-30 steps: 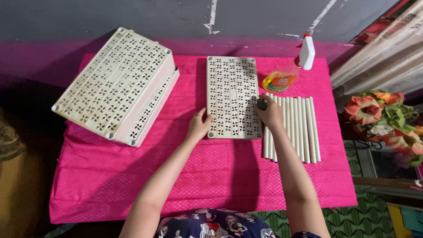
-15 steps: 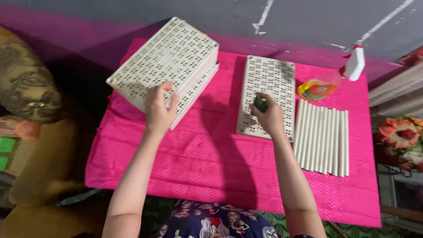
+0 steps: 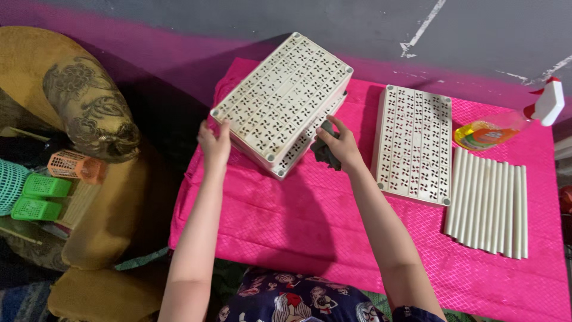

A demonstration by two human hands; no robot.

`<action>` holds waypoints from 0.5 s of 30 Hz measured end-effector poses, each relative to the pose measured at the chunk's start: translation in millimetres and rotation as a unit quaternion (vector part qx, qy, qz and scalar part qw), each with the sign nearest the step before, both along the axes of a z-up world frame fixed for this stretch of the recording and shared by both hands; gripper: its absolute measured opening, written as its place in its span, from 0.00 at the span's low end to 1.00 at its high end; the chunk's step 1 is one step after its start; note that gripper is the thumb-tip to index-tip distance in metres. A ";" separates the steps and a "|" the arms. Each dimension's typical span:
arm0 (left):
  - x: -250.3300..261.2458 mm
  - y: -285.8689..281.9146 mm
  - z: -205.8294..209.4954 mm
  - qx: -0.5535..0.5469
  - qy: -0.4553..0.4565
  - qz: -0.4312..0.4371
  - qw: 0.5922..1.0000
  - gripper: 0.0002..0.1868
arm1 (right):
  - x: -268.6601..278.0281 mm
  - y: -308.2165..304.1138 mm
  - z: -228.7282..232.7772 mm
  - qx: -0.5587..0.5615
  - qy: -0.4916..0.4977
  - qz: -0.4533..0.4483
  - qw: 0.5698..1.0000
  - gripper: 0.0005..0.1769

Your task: The person wipes the surfaces of white plastic trays with a dark cloth. They clean the top and sides of each tray, then stack them on the table. A spray bottle and rolled paper tubes are visible nearby.

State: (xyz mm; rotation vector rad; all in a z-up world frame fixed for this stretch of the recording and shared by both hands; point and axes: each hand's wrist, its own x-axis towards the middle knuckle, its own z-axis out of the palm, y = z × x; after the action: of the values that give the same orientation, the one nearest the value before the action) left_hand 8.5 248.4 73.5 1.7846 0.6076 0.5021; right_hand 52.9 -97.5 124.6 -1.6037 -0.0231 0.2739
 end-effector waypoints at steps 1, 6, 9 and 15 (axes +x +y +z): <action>3.1 -1.7 -3.5 -0.018 -0.007 -0.018 1.000 0.37 | 4.1 6.4 -1.5 0.009 0.010 -0.007 1.000 0.45; 13.4 -11.6 -1.6 -0.146 -0.064 -0.061 0.985 0.38 | 14.9 30.4 -7.6 -0.067 0.007 -0.027 0.997 0.50; 11.9 -13.3 8.3 -0.176 -0.046 -0.049 0.982 0.41 | 12.7 38.7 -10.9 -0.076 0.004 -0.034 0.997 0.50; -4.0 -22.5 39.8 -0.154 -0.081 -0.083 0.981 0.40 | 5.6 38.7 -21.2 -0.057 0.032 -0.044 0.997 0.49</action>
State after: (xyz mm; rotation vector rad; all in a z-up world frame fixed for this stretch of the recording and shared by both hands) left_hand 4.5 225.9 113.2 1.4701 0.3948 0.4097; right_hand 58.5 -58.8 103.3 -1.7025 0.1139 0.2632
